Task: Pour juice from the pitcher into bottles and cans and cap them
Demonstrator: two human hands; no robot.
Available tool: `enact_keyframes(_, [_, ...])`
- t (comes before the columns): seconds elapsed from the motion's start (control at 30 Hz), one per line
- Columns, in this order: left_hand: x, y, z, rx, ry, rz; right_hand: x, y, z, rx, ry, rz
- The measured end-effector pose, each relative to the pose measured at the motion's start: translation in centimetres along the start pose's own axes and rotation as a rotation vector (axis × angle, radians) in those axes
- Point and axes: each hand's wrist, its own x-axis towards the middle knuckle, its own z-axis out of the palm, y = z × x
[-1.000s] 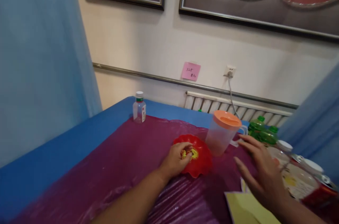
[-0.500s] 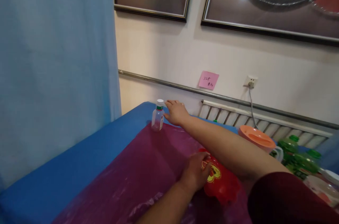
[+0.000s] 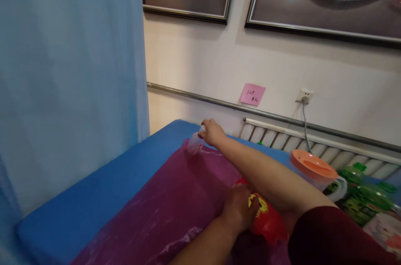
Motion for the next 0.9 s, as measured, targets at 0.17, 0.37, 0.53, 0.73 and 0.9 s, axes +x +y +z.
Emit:
enact_keyframes(0.17, [0.0,-0.3,-0.3,0.178,0.259,0.094,-7.9,4.8,-4.5,0.059,0.252,0.063])
enact_keyframes(0.37, [0.9,0.5,-1.6,0.488,0.639,0.286,-20.8,10.2,-8.0,0.212,0.719,-0.082])
enact_keyframes(0.53, [1.5,1.1,-2.0,0.621,0.451,0.335,-26.4,11.4,-8.0,0.272,0.706,-0.165])
enact_keyframes(0.73, [2.0,0.8,-2.3,0.671,0.397,0.379,-28.2,13.3,-7.6,0.402,0.631,-0.11])
enact_keyframes(0.9, [2.4,0.9,-2.4,0.684,0.419,0.388,-28.2,14.4,-7.8,0.37,0.591,-0.057])
